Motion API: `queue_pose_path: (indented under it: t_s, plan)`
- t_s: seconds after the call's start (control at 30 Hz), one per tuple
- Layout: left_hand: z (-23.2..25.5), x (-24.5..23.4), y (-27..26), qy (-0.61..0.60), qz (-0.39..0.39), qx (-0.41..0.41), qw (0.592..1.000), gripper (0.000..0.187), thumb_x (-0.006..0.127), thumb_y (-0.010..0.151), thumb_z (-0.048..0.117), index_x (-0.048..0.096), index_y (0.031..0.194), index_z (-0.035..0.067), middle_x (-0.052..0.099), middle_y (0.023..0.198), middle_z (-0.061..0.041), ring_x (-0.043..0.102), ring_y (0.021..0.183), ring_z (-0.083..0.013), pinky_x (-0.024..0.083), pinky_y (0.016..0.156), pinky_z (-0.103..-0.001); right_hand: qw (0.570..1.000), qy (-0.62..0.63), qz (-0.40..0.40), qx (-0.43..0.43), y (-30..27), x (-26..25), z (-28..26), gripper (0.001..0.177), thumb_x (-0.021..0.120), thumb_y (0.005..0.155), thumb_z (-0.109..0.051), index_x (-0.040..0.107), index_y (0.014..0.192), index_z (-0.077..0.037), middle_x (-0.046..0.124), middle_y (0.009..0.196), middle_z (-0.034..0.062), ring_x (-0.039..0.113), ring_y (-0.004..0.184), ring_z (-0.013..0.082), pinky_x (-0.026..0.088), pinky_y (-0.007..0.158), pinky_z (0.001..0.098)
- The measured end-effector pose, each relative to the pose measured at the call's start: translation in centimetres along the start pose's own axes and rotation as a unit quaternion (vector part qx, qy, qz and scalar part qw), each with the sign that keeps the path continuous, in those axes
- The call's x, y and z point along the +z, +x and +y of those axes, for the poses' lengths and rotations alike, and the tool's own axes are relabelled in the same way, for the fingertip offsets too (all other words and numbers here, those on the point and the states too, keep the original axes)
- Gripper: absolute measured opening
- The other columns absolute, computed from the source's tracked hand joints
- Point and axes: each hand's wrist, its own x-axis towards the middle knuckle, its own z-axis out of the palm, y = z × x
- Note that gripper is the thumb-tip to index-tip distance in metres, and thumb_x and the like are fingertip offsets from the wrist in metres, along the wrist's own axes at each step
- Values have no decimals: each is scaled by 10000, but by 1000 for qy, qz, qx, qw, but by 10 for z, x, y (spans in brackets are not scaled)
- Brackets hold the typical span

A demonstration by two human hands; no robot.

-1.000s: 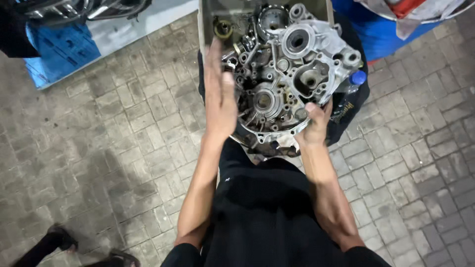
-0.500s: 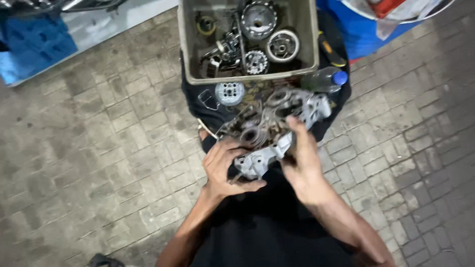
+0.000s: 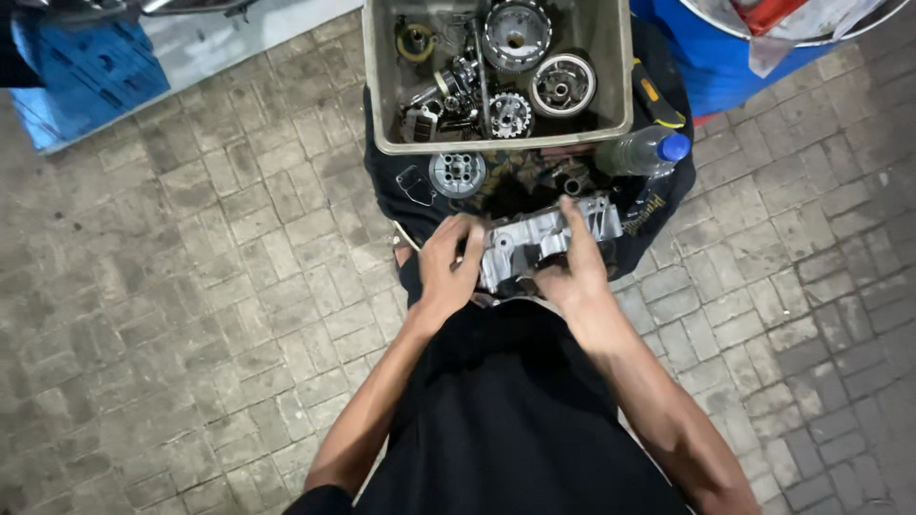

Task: The person pours liquid from a bottle onto a metal engine casing and then wipes the interior and exterior surfaces with a cloth.

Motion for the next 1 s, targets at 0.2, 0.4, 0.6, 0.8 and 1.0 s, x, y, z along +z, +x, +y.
queue_pose_path:
  t_s: [0.2,0.4,0.6,0.8,1.0]
  plan:
    - [-58,30,12,-100,92,-183,974,282,581,1041,169,677,836,1,623,732,-72,534,817,-146,468,784,-328,997,52,-34,35,65,-24,-1,979,879,794,-295,286,1513,3,356,1473,262,516,1250,347,445,1099,559]
    - [-150,42,13,-153,126,-215,956,364,585,1046,221,594,693,130,524,696,76,500,723,-82,431,732,-249,978,-51,-200,32,56,-52,-17,386,681,926,-221,471,1191,-35,369,1447,156,341,1509,367,318,1215,582]
    - [-170,50,18,-139,161,-235,949,312,610,1006,198,636,701,142,551,710,57,495,761,-111,426,758,-269,682,-598,-18,-420,163,-174,-78,344,770,946,-352,759,1173,-94,715,1039,208,697,1031,413,592,835,493]
    - [-219,55,1,-120,197,-250,940,367,584,1019,240,625,661,167,533,660,48,484,685,-129,433,773,-290,610,-518,-27,-600,165,-124,-106,847,886,811,-238,437,1496,-24,495,1258,274,554,1193,539,554,959,598]
    - [-202,57,3,-127,201,-255,937,367,584,1020,243,623,663,167,527,670,73,485,705,-114,437,770,-266,574,-475,48,-666,197,-91,-108,689,1005,714,-171,609,1259,-31,602,1111,184,655,1047,390,607,798,423]
